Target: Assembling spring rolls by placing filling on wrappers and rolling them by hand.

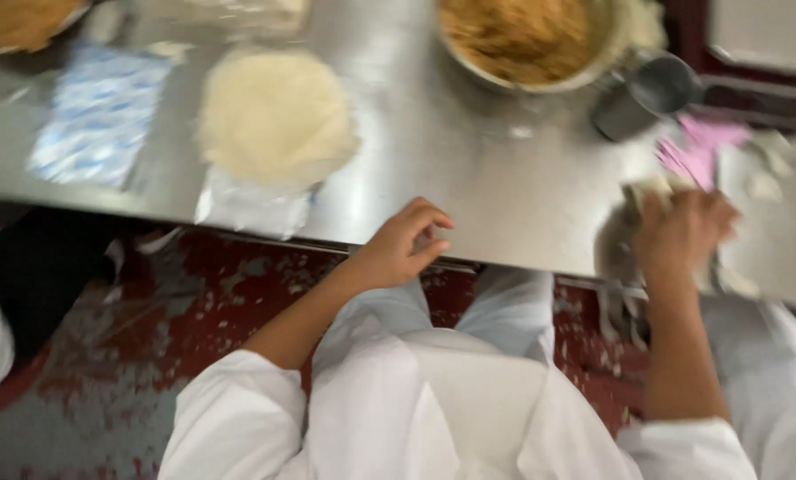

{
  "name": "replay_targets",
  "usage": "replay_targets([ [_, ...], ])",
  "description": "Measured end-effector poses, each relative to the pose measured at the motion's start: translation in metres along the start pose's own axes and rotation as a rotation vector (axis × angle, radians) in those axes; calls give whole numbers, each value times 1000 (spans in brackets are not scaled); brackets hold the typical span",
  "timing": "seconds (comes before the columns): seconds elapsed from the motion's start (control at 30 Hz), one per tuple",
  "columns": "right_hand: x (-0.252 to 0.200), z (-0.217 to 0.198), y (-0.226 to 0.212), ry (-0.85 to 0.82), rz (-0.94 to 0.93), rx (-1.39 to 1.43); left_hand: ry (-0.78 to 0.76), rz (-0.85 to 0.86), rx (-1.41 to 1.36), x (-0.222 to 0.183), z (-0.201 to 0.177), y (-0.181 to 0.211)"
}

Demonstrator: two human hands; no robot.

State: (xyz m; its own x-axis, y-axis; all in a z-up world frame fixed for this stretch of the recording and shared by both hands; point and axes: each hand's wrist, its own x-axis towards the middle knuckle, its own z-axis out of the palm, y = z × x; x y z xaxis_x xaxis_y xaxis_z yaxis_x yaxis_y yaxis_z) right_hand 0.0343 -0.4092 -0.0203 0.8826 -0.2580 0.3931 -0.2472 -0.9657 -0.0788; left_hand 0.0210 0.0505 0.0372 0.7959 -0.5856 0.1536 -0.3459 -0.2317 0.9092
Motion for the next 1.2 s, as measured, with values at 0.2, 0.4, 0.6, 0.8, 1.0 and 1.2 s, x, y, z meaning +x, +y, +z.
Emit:
replay_targets([
  [0.2,-14,-54,-88,208,-276,441,303,-62,201,-4,-63,-11],
  [0.4,-49,-30,-149,52,-289,786,357,-295,1117,-10,-104,-73],
  [0.6,-56,-56,-202,-241,-418,956,554,-72,1107,0,-97,-102],
  [0.8,-33,-79,-226,-508,-475,1096,137,-30,401,24,-47,24],
  [1.0,-27,-104,-195,-814,-267,1379,-86,47,46,33,-20,45],
  [1.2,30,-90,-152,-419,-407,1034,283,271,396,60,-25,22],
])
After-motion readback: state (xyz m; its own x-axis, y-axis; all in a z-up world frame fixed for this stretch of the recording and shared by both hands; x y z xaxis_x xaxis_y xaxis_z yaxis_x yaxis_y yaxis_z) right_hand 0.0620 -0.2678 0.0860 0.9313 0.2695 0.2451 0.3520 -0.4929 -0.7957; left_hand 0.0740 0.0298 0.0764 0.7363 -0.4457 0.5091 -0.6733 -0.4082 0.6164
